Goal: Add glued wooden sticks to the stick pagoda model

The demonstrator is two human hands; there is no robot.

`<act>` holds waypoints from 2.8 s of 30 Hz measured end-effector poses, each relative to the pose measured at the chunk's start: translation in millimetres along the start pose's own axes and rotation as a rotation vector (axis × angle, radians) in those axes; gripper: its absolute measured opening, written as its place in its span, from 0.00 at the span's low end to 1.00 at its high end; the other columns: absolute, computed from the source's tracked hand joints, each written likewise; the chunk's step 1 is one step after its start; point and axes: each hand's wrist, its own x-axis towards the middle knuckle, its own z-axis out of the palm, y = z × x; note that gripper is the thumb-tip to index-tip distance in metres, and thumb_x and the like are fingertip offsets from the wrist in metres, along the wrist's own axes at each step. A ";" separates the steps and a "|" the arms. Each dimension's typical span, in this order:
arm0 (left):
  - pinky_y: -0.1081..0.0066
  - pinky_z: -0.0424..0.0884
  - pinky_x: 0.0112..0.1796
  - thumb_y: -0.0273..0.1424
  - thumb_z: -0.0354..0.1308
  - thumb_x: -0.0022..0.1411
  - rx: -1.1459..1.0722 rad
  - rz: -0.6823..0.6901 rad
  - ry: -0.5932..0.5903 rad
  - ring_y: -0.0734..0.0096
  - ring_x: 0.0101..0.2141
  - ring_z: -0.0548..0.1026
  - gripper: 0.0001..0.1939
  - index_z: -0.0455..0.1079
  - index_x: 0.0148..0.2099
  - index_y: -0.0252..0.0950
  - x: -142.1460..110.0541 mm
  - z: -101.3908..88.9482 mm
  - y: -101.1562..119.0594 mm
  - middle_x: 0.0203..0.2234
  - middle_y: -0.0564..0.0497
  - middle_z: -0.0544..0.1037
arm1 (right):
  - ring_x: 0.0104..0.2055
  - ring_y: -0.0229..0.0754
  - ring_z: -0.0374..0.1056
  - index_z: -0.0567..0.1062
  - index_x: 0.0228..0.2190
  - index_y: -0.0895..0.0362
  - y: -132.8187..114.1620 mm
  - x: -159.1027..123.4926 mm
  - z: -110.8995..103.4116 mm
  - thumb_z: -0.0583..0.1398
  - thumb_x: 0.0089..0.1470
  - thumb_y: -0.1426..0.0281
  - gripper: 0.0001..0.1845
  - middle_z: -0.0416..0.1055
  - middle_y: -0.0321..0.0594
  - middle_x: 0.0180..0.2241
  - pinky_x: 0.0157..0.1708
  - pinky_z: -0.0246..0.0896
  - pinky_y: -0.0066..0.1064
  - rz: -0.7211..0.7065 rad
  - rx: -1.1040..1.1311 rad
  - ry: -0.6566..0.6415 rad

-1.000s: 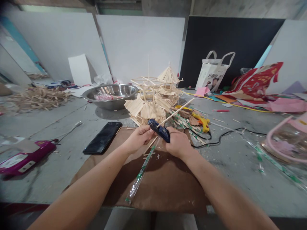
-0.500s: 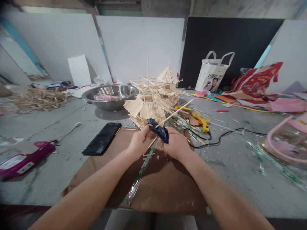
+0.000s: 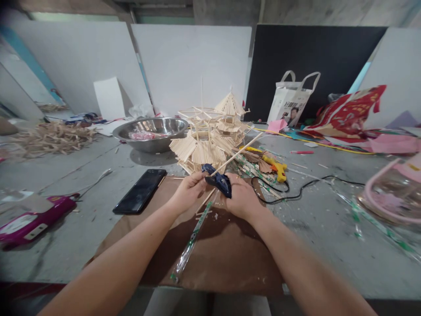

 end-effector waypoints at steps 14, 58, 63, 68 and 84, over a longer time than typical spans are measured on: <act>0.78 0.54 0.21 0.39 0.54 0.49 -0.243 -0.129 -0.071 0.82 0.17 0.55 0.13 0.64 0.22 0.33 -0.7 -0.9 4.4 0.11 0.60 0.51 | 0.41 0.44 0.63 0.63 0.42 0.56 -1.5 -1.5 -3.5 0.53 0.42 0.68 0.21 0.67 0.42 0.40 0.39 0.55 0.32 0.095 -0.037 -0.070; 0.75 0.65 0.29 0.22 0.47 0.52 0.745 0.399 0.182 0.73 0.27 0.71 0.11 0.68 0.35 0.33 -1.1 -4.4 -8.0 0.24 0.51 0.74 | 0.36 0.45 0.65 0.64 0.39 0.56 -7.6 -0.4 -4.4 0.52 0.42 0.68 0.18 0.69 0.42 0.36 0.33 0.54 0.31 0.203 -0.169 -0.080; 0.75 0.65 0.29 0.23 0.46 0.54 0.726 0.414 0.159 0.73 0.28 0.71 0.10 0.68 0.34 0.33 0.4 -4.4 -9.7 0.25 0.50 0.74 | 0.38 0.46 0.65 0.64 0.38 0.55 -8.7 0.0 -5.2 0.51 0.43 0.66 0.17 0.69 0.41 0.37 0.34 0.54 0.32 0.212 -0.156 -0.087; 0.75 0.65 0.29 0.23 0.46 0.54 0.734 0.425 0.152 0.73 0.28 0.71 0.09 0.68 0.33 0.33 1.3 -5.3 -11.2 0.25 0.50 0.73 | 0.37 0.45 0.65 0.64 0.38 0.55 -9.8 0.5 -6.9 0.52 0.42 0.66 0.17 0.69 0.41 0.37 0.34 0.55 0.31 0.215 -0.152 -0.091; 0.74 0.66 0.31 0.21 0.48 0.52 0.720 0.507 0.299 0.73 0.31 0.70 0.07 0.65 0.33 0.34 1.5 -5.5 -20.1 0.28 0.50 0.72 | 0.44 0.47 0.61 0.60 0.45 0.62 0.8 2.0 0.5 0.52 0.41 0.69 0.26 0.65 0.49 0.43 0.43 0.54 0.35 0.156 -0.184 -0.028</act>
